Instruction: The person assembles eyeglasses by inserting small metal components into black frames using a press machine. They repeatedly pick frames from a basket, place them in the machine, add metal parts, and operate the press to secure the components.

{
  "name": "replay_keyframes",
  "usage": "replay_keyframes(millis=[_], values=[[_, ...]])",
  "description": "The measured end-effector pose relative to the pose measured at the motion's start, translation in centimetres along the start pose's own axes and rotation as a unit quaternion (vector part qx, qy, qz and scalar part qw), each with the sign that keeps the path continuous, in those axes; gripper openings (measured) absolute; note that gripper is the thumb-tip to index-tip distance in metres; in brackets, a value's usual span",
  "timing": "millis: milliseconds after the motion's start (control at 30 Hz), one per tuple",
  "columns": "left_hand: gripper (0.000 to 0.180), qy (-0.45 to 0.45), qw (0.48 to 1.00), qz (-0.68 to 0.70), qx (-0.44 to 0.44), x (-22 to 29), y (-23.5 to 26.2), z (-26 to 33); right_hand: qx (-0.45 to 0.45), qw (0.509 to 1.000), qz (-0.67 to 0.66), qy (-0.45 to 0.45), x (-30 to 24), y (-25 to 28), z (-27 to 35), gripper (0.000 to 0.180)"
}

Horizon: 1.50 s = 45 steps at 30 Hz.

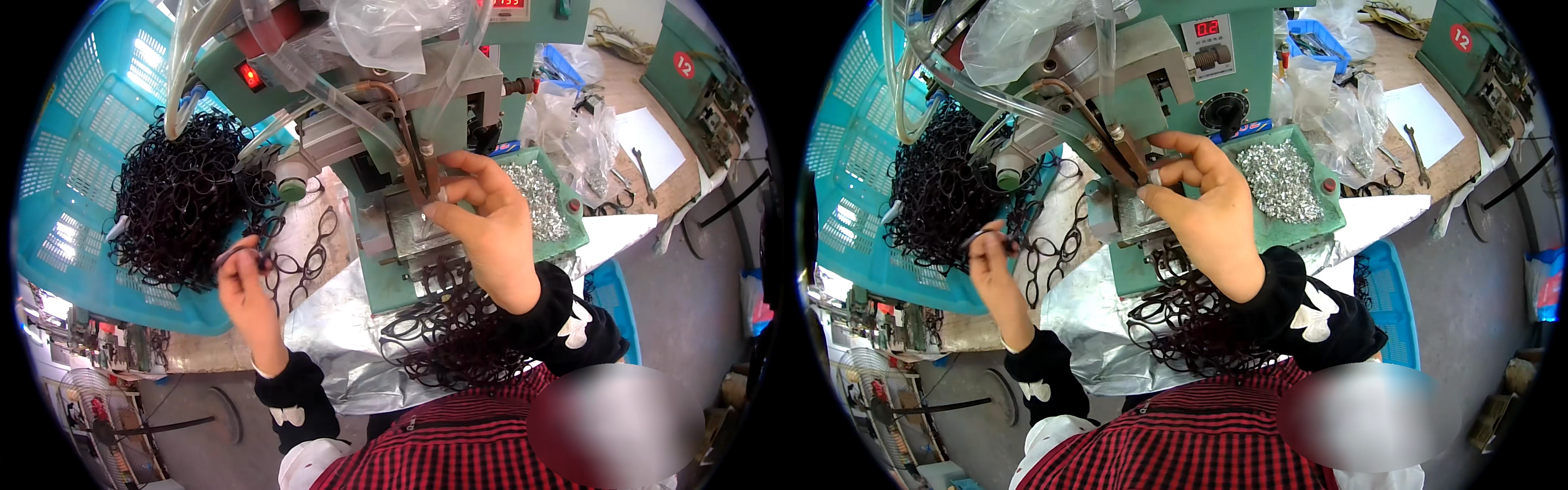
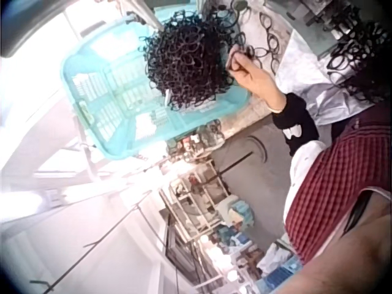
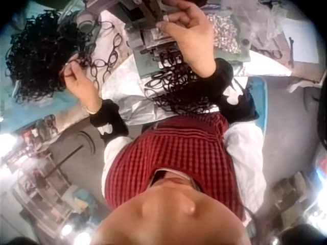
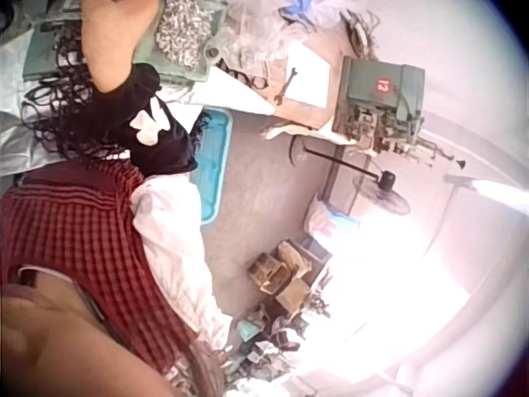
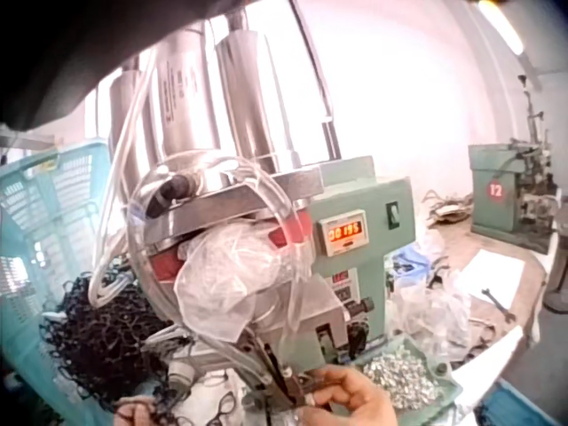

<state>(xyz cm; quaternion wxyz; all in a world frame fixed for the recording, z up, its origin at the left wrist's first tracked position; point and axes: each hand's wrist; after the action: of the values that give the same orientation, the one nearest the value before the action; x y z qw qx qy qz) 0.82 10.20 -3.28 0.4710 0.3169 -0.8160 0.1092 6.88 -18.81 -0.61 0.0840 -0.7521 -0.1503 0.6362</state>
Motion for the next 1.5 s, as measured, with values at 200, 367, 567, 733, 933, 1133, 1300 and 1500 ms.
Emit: replay_keyframes(millis=[200, 367, 567, 733, 933, 1133, 1300, 1500], values=[[0.020, -0.385, 0.908, 0.024, -0.162, 7.5, -5.1, 3.6, -0.021, 0.997, 0.058, 0.048, -1.2, -0.1, 1.3, 0.046], [0.037, -0.478, 0.818, -0.015, -0.321, 7.5, -10.8, 4.3, -0.016, 0.844, 0.499, 0.197, 0.4, 7.9, -1.4, 0.020], [0.037, -0.505, 0.814, -0.012, -0.287, 8.7, -9.4, 4.7, 0.052, 0.859, 0.445, 0.249, 0.5, 9.2, 0.2, 0.020], [0.035, -0.464, 0.856, 0.084, -0.212, 8.0, -7.2, 4.8, -0.008, 0.848, 0.426, 0.317, 0.7, 2.9, 0.8, 0.028], [0.035, -0.434, 0.858, 0.009, -0.275, 7.9, -6.8, 5.5, -0.018, 0.854, 0.395, 0.340, 1.0, 2.1, 0.6, 0.015], [0.039, -0.529, 0.792, -0.047, -0.301, 6.4, -11.4, 4.4, 0.204, 0.944, 0.168, 0.198, 1.2, 7.2, -0.9, 0.009], [0.037, -0.535, 0.795, -0.020, -0.286, 5.7, -11.9, 3.9, 0.273, 0.938, 0.189, 0.105, 5.6, 18.4, 0.7, 0.022], [0.038, -0.522, 0.807, -0.021, -0.276, 5.7, -11.0, 4.3, 0.243, 0.962, 0.054, 0.117, 8.9, 15.1, -1.7, 0.020]])
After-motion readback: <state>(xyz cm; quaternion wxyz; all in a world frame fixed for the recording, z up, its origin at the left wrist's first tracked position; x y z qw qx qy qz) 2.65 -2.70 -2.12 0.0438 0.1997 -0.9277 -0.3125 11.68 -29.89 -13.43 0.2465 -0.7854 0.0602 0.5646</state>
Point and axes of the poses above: each hand's wrist, its own z-axis away from the middle knuckle, its own y-axis out of the back of the hand, x = y × z, and after that the axes turned 1 degree about -y, right-handed
